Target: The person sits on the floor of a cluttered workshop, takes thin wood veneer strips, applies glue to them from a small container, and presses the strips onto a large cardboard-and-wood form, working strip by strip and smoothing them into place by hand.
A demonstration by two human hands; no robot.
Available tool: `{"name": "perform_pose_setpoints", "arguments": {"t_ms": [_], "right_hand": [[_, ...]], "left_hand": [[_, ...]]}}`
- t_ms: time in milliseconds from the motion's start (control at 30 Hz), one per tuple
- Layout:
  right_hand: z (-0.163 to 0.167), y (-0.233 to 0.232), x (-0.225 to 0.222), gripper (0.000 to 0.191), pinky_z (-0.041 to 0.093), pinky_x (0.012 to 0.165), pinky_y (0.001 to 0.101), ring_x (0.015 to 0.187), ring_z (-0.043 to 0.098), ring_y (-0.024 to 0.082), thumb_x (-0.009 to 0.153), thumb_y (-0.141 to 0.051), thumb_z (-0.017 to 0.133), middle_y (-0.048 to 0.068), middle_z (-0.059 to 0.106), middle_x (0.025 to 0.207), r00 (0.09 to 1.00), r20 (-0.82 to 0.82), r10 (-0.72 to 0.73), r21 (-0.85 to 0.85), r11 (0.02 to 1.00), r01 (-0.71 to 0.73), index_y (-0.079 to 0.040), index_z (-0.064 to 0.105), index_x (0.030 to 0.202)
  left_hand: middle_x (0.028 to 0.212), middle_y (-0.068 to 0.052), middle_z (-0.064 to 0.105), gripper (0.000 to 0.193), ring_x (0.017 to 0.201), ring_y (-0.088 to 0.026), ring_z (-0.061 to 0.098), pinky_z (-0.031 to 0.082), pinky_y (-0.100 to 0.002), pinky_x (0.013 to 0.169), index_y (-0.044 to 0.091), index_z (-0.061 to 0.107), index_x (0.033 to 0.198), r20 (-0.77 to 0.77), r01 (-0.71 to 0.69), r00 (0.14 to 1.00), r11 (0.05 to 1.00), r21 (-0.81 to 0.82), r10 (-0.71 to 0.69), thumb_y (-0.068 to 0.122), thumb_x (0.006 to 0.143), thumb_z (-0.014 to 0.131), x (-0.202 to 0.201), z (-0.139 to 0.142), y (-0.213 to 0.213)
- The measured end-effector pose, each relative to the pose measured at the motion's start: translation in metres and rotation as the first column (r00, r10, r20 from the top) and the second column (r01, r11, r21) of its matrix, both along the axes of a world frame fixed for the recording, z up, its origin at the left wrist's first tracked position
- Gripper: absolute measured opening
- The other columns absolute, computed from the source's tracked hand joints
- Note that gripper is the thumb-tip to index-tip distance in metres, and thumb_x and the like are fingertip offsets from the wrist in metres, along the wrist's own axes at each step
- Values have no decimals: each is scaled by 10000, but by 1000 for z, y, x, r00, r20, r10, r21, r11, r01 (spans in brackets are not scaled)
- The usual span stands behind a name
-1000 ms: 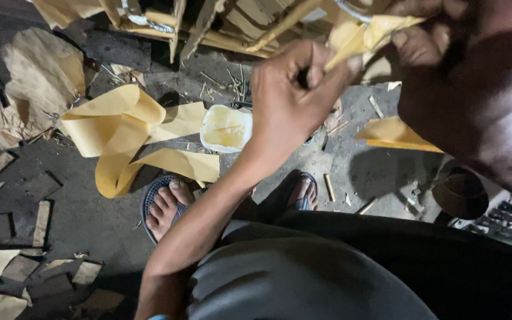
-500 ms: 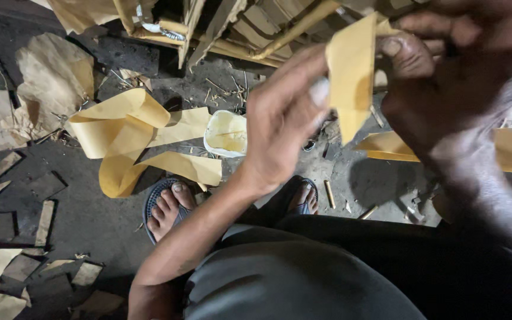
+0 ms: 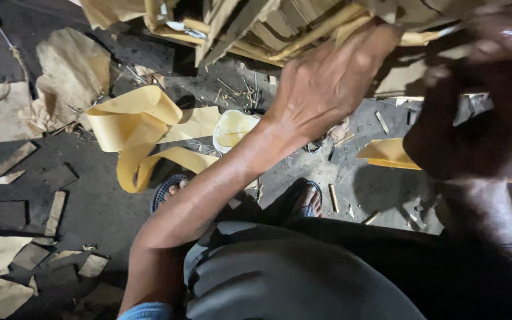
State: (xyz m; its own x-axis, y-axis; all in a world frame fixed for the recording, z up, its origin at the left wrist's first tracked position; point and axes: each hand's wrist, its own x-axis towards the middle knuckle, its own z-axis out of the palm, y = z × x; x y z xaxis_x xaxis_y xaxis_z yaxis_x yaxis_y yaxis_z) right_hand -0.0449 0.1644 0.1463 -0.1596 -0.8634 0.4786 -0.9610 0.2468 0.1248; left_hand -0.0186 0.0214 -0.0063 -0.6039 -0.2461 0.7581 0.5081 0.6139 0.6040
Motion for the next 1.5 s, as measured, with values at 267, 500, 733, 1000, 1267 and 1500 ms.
{"name": "perform_pose_setpoints", "arguments": {"t_ms": [267,500,733,1000,1267,1500], "right_hand": [[-2,-23,1,198,607,864,341,1008,738,265,1196,-112,589,166,682,1190,975,-95,-203,229,948,220,-34,511,1360],[-21,-22,4,446,562,577,366,677,671,231,1013,-215,671,189,737,1046,977,-128,-173,229,953,199,126,588,1288],[-14,-28,9,325,480,493,344,740,622,209,1053,-2,709,179,634,1143,954,-269,-133,92,982,163,-107,612,1345],[-7,-34,17,379,420,503,219,811,617,144,1051,-78,678,134,540,1258,875,-394,-281,201,903,380,-167,608,1413],[23,-36,11,165,450,547,308,705,609,207,1067,-100,709,112,623,962,939,-268,-217,435,842,319,5,682,1192],[30,-40,11,122,432,487,276,546,565,151,981,-131,667,95,603,754,875,-462,-143,609,667,430,-31,660,911]], "left_hand": [[1149,-121,698,481,968,-230,742,633,-338,828,132,428,1449,-18,134,991,930,341,-136,-41,1028,582,35,17,-5],[1355,-144,636,325,1271,-239,677,591,-343,1109,70,456,1433,15,192,968,773,605,-252,90,1127,563,46,9,10],[1381,-135,605,341,1303,-229,642,543,-367,1159,48,463,1438,42,168,968,767,620,-246,96,1126,590,52,2,5],[1360,-102,625,419,1288,-198,616,526,-355,1134,26,457,1501,-377,454,777,34,891,-504,-13,1109,598,37,4,18],[1203,-73,647,365,1102,-154,618,534,-352,1018,31,553,1410,-853,564,466,-664,490,-234,-84,1074,637,22,-2,24],[906,-46,689,196,724,-162,649,558,-292,634,56,674,1108,-68,272,888,398,876,-456,160,975,772,13,6,10]]}}
